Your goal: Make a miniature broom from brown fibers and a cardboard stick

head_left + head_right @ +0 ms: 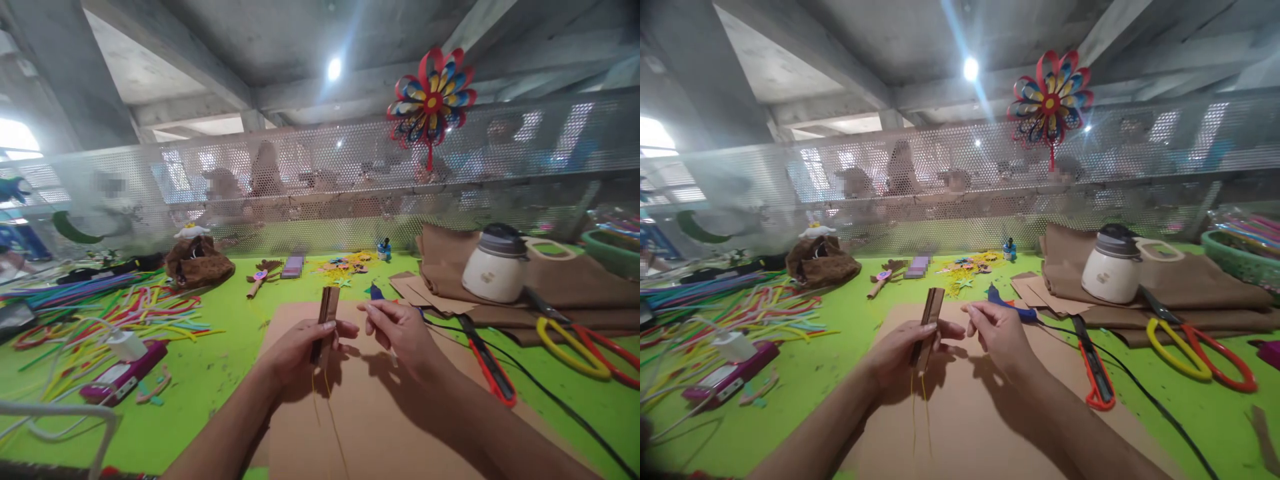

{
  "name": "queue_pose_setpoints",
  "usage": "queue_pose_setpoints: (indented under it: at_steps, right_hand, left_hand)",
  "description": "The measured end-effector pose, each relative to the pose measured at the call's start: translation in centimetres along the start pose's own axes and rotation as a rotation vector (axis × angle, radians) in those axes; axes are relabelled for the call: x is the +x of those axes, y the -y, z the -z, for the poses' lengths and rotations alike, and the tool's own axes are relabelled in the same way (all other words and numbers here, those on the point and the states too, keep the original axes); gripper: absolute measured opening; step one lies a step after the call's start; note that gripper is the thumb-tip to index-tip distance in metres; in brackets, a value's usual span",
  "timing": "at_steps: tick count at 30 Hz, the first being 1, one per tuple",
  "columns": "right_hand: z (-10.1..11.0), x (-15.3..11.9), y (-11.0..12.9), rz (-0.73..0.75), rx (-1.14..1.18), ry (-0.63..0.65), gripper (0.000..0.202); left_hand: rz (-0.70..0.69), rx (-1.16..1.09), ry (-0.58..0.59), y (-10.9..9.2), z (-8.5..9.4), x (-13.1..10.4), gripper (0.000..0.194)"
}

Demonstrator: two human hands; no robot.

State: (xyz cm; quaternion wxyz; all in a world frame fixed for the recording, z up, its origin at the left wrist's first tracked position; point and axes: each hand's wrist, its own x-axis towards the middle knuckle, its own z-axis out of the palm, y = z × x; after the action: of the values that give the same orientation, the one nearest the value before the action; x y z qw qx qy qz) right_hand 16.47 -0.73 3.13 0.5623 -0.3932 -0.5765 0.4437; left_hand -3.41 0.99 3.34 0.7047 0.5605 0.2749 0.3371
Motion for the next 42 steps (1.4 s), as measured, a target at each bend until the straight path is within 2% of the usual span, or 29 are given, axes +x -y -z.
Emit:
queue_pose_setpoints:
  at_steps: [4,9,13,16,20,22,26,30,33,36,39,42]
  right_hand:
    - [0.4,0.5,-0.3,0.026,-0.016,-0.128,0.032]
    - [1.9,1.5,-0.2,-0.048,0.143,-0.212,0.037]
    - [3.7,2.1,0.3,-0.087,0.229,-0.142,0.034]
    - [4.8,2.2,0.9,-0.105,0.196,-0.058,0.032]
    - [5.6,1.9,2.0,-0.143,-0.028,0.104,0.031]
    - [6.0,1.7,2.7,-0.113,-0.147,0.180,0.027]
    - [7.2,2.0,4.7,-0.027,-0.357,0.244,0.015]
    - [9.2,3.4,7.0,-0.122,-0.440,0.308,0.024]
    - [10.4,4.5,8.2,-0.135,-0.338,0.368,0.025]
    - [10.5,4.8,8.6,-0.128,-0.087,0.403,0.018]
    - [8.8,4.2,8.4,-0.029,0.237,0.451,0.015]
    - [6.4,3.6,7.8,0.038,0.438,0.452,0.018]
  left_hand:
    - [-0.018,-0.068,-0.035,0.1,0.0,0.1,0.029]
    - [0.048,0.064,-0.062,0.0,0.5,0.3,0.019]
    - [0.059,0.125,-0.049,0.0,0.7,0.3,0.017]
    - [0.034,0.097,-0.015,0.1,0.7,0.3,0.022]
    - [0.031,0.131,0.006,0.3,0.7,0.3,0.031]
    - [0.047,0.173,-0.001,0.3,0.7,0.3,0.032]
    - [0.041,0.234,-0.026,0.3,0.4,0.3,0.025]
    - [0.043,0.345,-0.005,0.3,-0.1,0.3,0.022]
    - [0.032,0.514,-0.028,0.2,-0.5,0.3,0.021]
    - [0.052,0.616,-0.036,0.1,-0.9,0.2,0.023]
    - [0.018,0.696,-0.020,0.0,-1.3,0.2,0.021]
    - [-0.072,0.768,-0.031,-0.1,-1.6,0.1,0.018]
